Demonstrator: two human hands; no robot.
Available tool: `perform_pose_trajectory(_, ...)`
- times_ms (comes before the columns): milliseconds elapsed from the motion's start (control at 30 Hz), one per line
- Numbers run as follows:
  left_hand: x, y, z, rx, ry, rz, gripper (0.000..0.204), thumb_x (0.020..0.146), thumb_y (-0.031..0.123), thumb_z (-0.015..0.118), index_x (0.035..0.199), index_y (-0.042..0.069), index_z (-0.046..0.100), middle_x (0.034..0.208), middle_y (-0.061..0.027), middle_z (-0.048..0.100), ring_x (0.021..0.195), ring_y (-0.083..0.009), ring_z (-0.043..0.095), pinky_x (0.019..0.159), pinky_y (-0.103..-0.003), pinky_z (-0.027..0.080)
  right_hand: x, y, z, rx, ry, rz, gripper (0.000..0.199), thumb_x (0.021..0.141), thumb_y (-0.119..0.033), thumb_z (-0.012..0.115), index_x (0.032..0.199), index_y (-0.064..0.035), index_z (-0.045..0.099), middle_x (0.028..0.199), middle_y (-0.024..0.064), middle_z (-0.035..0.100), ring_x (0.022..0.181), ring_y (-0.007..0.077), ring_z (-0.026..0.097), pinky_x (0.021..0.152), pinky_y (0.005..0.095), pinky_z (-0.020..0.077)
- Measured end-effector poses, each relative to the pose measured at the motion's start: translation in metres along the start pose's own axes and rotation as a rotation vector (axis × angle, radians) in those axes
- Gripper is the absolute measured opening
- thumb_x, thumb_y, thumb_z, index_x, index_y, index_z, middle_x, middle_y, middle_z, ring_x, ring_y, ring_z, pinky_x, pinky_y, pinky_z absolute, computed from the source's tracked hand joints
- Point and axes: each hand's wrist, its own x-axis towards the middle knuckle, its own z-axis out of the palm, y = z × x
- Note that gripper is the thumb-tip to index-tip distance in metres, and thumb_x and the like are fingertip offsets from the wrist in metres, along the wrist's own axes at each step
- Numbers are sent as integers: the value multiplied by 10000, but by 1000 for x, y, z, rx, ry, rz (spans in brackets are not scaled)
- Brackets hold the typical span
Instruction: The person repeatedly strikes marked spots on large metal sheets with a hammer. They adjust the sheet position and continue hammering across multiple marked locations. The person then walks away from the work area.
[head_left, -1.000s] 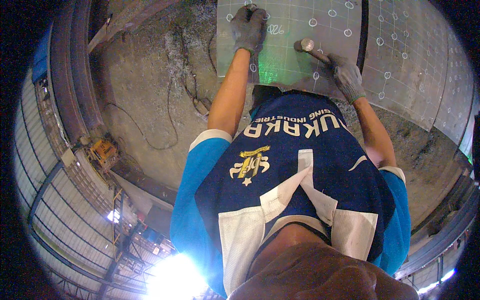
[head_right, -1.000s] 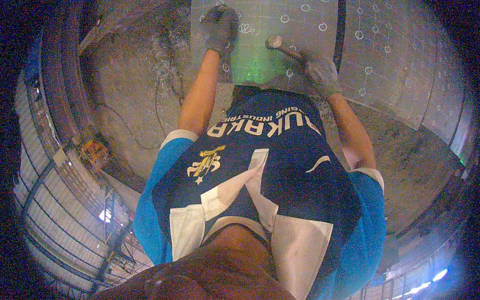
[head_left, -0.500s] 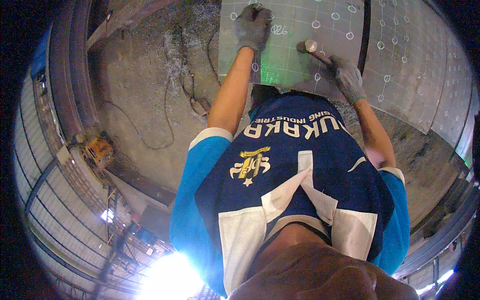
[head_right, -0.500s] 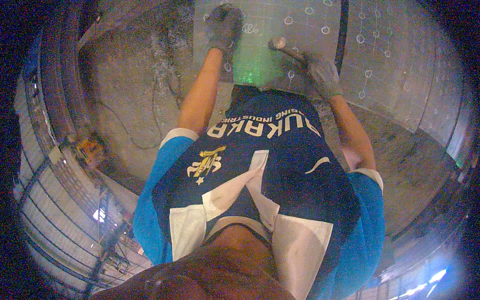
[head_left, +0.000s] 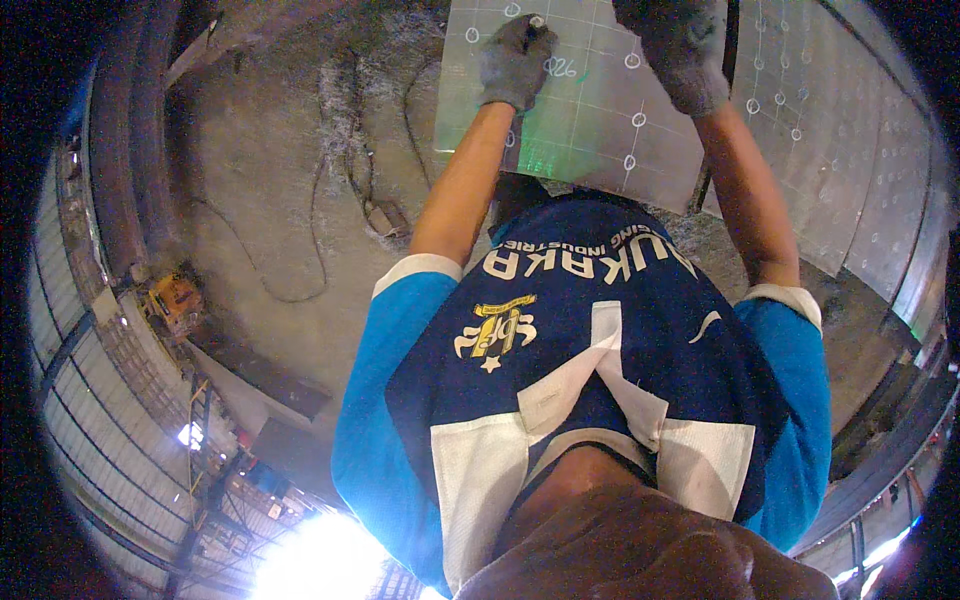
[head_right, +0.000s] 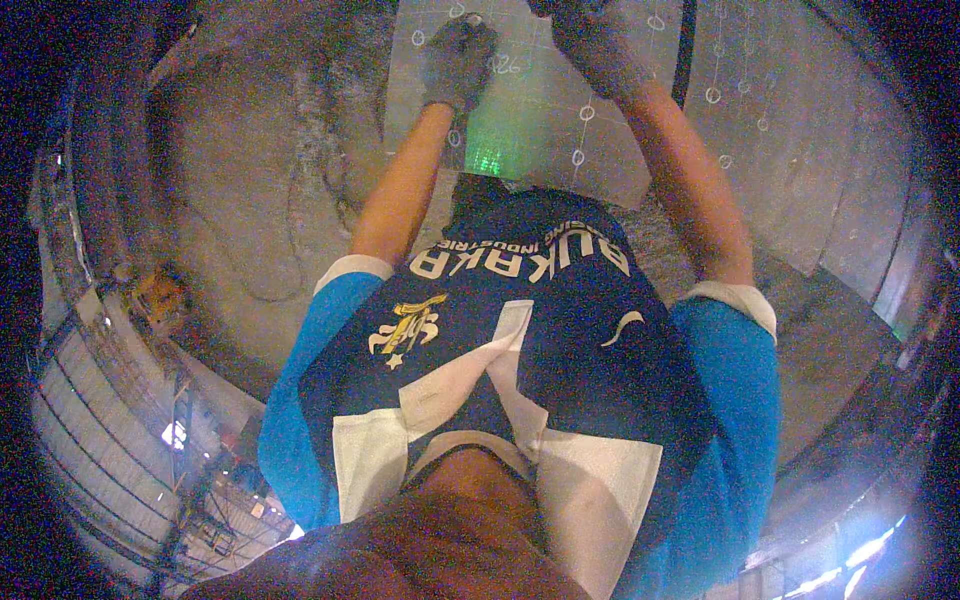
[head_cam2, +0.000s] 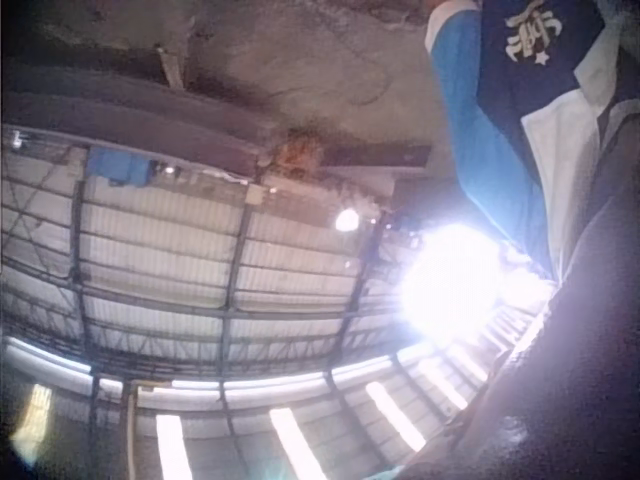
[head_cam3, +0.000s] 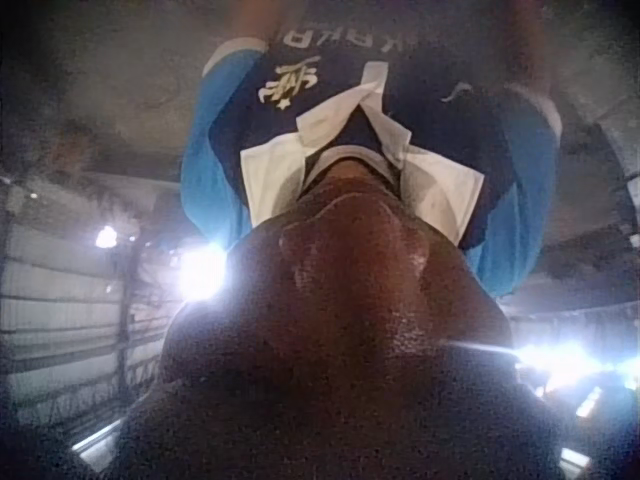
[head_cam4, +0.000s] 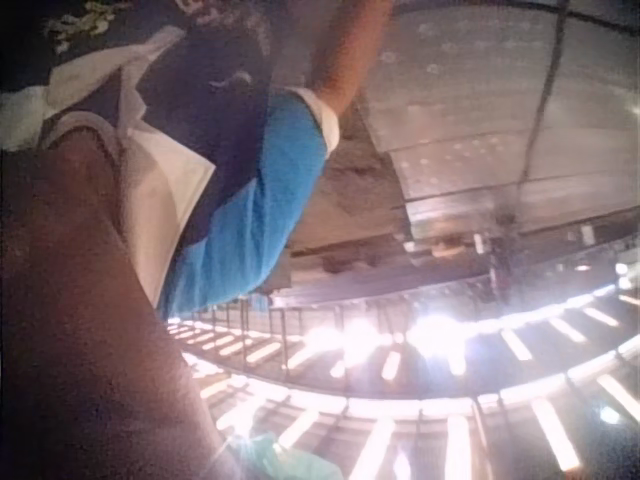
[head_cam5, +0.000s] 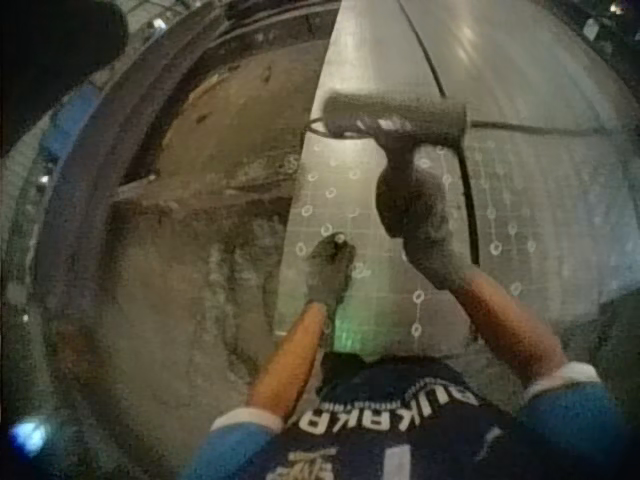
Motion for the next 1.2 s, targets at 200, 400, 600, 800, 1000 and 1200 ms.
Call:
perform_pose_trajectory(200,1,-62,26,255,157,398,344,892,328,732,1093,49,737,994,-162,753,877,-316,740,786,-406,576,-35,38,-3,-727,-540,124,308,1020,-165,481,1255,-23,621,1052,205,679,933,358,667,772,459,509)
perform_pose_trajectory(400,19,-42,14,-423,108,16,268,855,242,755,1049,58,732,853,-75,718,714,-190,677,667,-346,548,-123,91,5,-603,-158,-104,330,1034,-240,500,1243,-29,644,1051,235,700,978,428,676,824,499,518)
perform_pose_trajectory(600,50,-47,-6,-443,180,-143,333,920,227,704,1196,44,671,949,-94,700,880,-232,660,800,-369,540,-136,85,8,-672,-308,317,304,1032,-249,509,1178,-28,660,1042,249,699,995,456,655,817,531,502)
perform_pose_trajectory(800,71,-51,1,-676,131,-204,177,935,140,674,1104,100,643,888,-8,627,744,-134,569,652,-294,491,-162,124,12,-767,-229,22,262,977,-182,535,1163,-42,655,1021,242,698,965,452,657,796,525,507)
perform_pose_trajectory(1000,70,-26,-9,-713,44,-354,139,936,164,677,1060,114,640,843,4,609,658,-97,509,566,-270,431,-161,120,11,-742,-159,-39,224,958,-139,538,1133,-61,654,1017,219,702,952,435,665,784,513,517)
perform_pose_trajectory(1200,65,-5,-27,-408,19,-247,161,934,198,684,1024,67,657,875,-24,642,720,-142,569,657,-304,491,-158,116,13,-774,-122,-55,207,971,-167,527,1107,-77,655,1001,211,702,937,422,674,782,516,521)
